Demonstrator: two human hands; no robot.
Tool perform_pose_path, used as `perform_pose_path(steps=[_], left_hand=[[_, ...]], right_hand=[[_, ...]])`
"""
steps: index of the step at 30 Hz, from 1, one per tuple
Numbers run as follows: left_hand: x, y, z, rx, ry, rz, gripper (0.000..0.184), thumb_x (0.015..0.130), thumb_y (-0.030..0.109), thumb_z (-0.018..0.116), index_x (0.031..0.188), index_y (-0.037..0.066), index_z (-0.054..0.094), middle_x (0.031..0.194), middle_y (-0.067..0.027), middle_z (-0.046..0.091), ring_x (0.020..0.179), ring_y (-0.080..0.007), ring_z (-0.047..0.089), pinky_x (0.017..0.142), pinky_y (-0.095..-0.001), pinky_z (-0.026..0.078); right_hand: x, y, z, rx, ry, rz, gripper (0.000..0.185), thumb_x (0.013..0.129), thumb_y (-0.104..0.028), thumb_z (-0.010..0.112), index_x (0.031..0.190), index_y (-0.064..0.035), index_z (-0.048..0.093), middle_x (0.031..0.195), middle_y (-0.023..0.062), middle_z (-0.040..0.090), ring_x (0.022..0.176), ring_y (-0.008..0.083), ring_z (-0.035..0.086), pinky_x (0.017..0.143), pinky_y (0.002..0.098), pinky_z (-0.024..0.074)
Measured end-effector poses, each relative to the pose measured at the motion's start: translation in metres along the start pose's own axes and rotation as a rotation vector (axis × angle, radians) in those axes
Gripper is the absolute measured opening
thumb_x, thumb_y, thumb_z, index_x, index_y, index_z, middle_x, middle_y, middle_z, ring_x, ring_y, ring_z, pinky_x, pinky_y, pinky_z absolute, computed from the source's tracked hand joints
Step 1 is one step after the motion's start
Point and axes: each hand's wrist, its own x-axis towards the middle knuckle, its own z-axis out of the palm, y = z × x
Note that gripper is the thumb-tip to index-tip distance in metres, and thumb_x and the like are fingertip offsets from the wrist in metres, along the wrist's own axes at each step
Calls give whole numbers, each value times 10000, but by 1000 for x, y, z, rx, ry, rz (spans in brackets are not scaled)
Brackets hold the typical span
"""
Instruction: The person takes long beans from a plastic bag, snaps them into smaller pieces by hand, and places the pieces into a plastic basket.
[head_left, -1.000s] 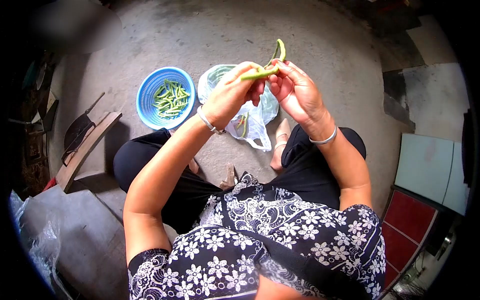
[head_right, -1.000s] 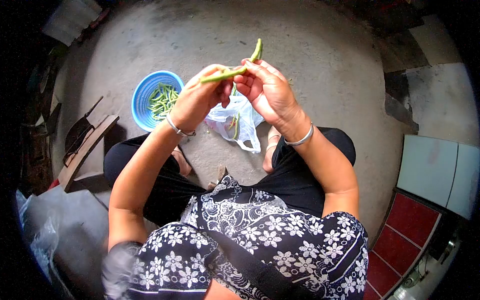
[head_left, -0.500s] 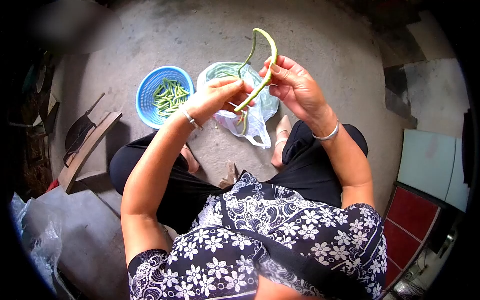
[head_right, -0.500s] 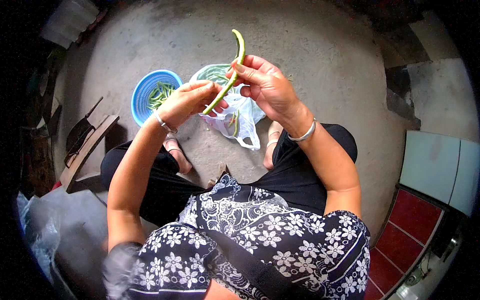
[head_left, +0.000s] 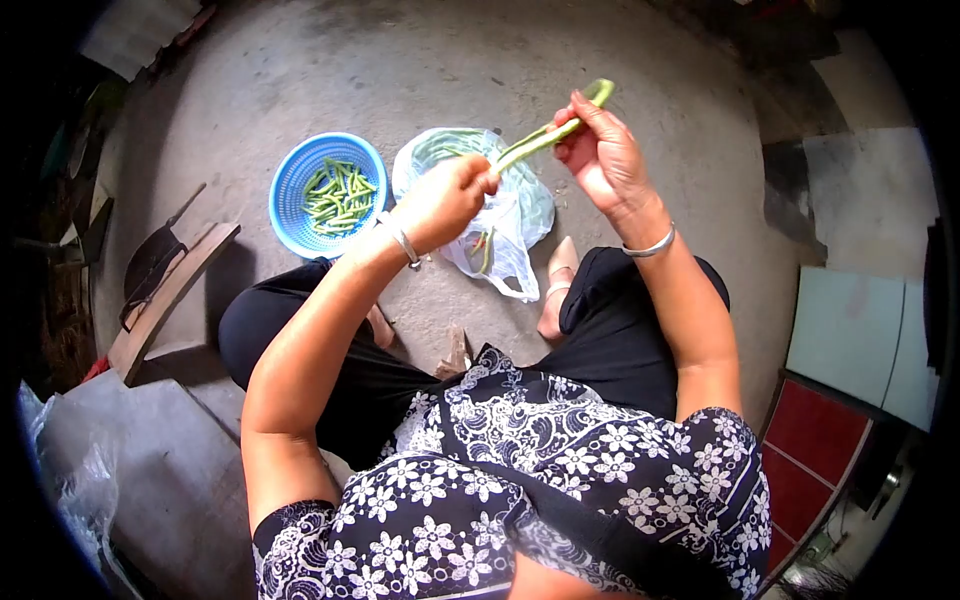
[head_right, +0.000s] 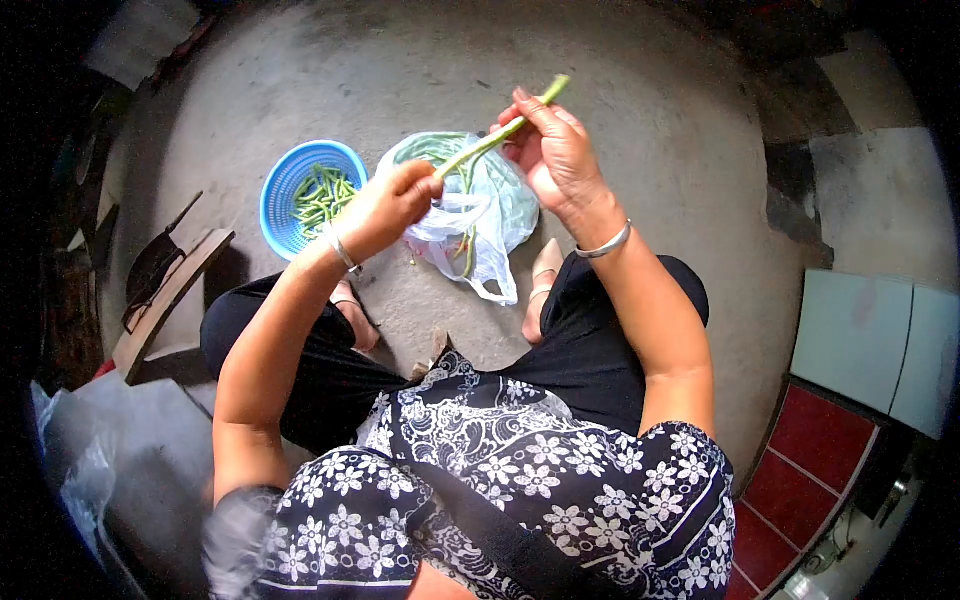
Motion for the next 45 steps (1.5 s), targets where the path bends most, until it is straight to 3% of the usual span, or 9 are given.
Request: perform_pose_path(steps=[3, 9, 11, 12, 18, 24, 31, 42, 45], left_hand=[[12, -15, -5, -222, 319, -97, 249, 895, 199, 469, 788, -4, 567, 629, -69, 548, 580, -143, 516, 554, -295, 421], [19, -14, -3, -889, 556, -223, 207, 937, 239, 394, 826, 82, 470, 584, 20, 441, 444, -74, 357, 390, -217, 283], [39, -63, -19, -705, 717, -206, 194, 939, 232, 366, 841, 96, 464, 597, 13, 455, 444, -81, 373, 389, -222, 296], [29, -41, -29, -1084, 728, -247, 195, 938, 231, 361, 835, 100, 462, 604, 12, 460, 448, -83, 377, 390, -224, 301], [13, -4, -25, -758, 2, -202, 223, 909, 278, 494, 909, 61, 544, 815, -60, 620, 607, -67, 509, 497, -181, 395], [3, 10, -16, -853, -406, -165, 248, 904, 290, 514, 903, 55, 596, 614, 18, 531, 525, -39, 452, 454, -173, 316], [9, 0, -13, -646, -47, -113, 208, 884, 242, 526, 791, 61, 569, 585, 32, 479, 498, -52, 401, 450, -205, 305], [25, -27, -50, -1182, 679, -246, 226, 943, 255, 407, 818, 73, 454, 660, -22, 480, 561, -124, 441, 539, -264, 417], [20, -18, -47, -928, 256, -173, 213, 911, 259, 492, 883, 51, 531, 771, -63, 582, 633, -131, 552, 576, -268, 479]], right_hand=[[-5, -5, 4, -156, -2, -52, 189, 908, -236, 509, 911, -65, 591, 914, 85, 642, 814, 170, 617, 646, 246, 458], [-14, 11, 19, -189, -121, -139, 198, 917, -207, 491, 968, -42, 588, 951, 114, 630, 803, 168, 616, 672, 253, 485], [-16, 8, 16, -190, -156, -169, 198, 917, -209, 492, 968, -42, 586, 944, 119, 631, 789, 164, 615, 664, 250, 485], [-20, 3, 15, -198, -168, -179, 202, 916, -213, 493, 969, -42, 587, 943, 121, 631, 782, 160, 613, 660, 249, 483], [-26, -4, 13, -229, -304, -94, 204, 912, -214, 500, 983, -48, 596, 933, 112, 630, 747, 137, 591, 678, 254, 474], [-24, 4, 16, -270, -306, -87, 239, 917, -241, 492, 992, -30, 576, 967, 102, 615, 777, 116, 578, 690, 236, 466], [-11, -7, -4, 44, -38, -49, 238, 879, -249, 565, 945, -25, 614, 794, 25, 548, 687, 86, 521, 600, 214, 424], [-34, -5, 20, -224, -155, -310, 218, 894, -185, 542, 982, -1, 619, 797, 56, 597, 684, 99, 531, 637, 225, 452], [-33, -7, 20, -257, -285, -160, 245, 919, -189, 490, 1016, 14, 589, 805, 62, 580, 687, 106, 520, 645, 238, 438]])
